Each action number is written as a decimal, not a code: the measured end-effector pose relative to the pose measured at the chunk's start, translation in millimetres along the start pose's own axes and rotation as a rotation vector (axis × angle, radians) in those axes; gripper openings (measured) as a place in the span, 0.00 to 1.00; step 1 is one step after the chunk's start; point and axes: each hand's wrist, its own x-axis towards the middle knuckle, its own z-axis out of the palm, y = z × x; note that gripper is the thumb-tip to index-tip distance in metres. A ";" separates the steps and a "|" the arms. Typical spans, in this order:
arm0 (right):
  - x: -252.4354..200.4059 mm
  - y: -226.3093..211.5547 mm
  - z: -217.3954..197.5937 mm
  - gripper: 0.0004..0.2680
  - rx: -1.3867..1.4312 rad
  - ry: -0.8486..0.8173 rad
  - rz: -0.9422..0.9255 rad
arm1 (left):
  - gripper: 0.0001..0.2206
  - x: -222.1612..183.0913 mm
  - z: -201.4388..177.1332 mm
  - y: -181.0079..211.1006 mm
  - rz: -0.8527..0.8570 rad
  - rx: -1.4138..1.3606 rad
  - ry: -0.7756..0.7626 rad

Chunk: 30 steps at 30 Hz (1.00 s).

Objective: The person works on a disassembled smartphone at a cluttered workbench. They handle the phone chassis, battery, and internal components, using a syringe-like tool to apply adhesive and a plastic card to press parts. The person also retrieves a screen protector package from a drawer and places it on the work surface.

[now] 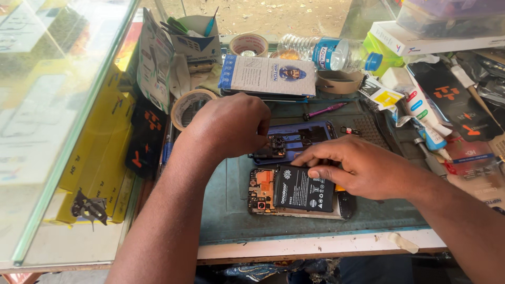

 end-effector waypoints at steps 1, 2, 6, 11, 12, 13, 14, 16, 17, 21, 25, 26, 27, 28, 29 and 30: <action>-0.2 3.5 0.8 0.13 0.010 -0.008 -0.010 | 0.05 0.4 0.4 0.7 -0.003 -0.001 -0.010; -1.2 6.1 1.3 0.13 -0.001 -0.007 -0.005 | 0.05 0.1 0.7 1.6 0.004 -0.003 -0.007; -0.9 8.0 0.5 0.12 -0.031 0.012 -0.071 | 0.05 -1.5 -2.0 3.6 0.005 -0.002 -0.008; -2.4 3.2 0.3 0.13 -0.021 0.003 0.060 | 0.06 -2.4 -3.7 8.4 -0.032 -0.001 -0.050; -2.7 2.1 0.1 0.13 -0.024 -0.001 0.103 | 0.06 -2.6 -4.1 8.9 -0.033 -0.001 -0.054; -2.5 1.3 0.1 0.12 -0.028 -0.007 0.144 | 0.06 -3.2 -4.5 9.0 -0.036 0.000 -0.057; -3.1 0.9 -0.2 0.13 0.020 -0.002 0.134 | 0.06 -3.7 -4.8 9.0 -0.036 -0.003 -0.054; -5.1 1.3 -0.8 0.13 0.116 0.012 0.117 | 0.07 -3.4 -5.3 9.3 -0.031 -0.008 -0.046; -5.2 1.8 0.1 0.13 0.091 0.013 0.127 | 0.07 -3.4 -5.4 9.3 -0.031 -0.006 -0.050; -6.5 3.9 1.8 0.13 0.050 0.000 0.174 | 0.08 -3.3 -5.7 10.0 -0.043 -0.010 -0.066; -7.9 4.8 1.2 0.13 -0.025 0.025 0.026 | 0.08 -3.9 -6.4 10.8 -0.038 -0.019 -0.066; -8.3 4.9 1.1 0.13 -0.055 0.029 -0.012 | 0.07 -3.9 -6.5 10.7 -0.033 -0.018 -0.061; -9.3 5.2 0.6 0.14 -0.085 0.032 -0.050 | 0.07 -3.8 -6.2 10.5 -0.028 -0.019 -0.057; -9.7 5.6 0.7 0.14 -0.116 0.035 -0.088 | 0.07 -3.7 -5.7 10.1 -0.024 -0.019 -0.052; -10.0 6.2 1.0 0.14 -0.130 0.035 -0.113 | 0.06 -3.6 -4.8 9.6 -0.015 -0.020 -0.038; -11.1 7.0 1.1 0.14 -0.144 0.034 -0.138 | 0.05 -3.3 -3.7 9.2 -0.006 -0.021 -0.024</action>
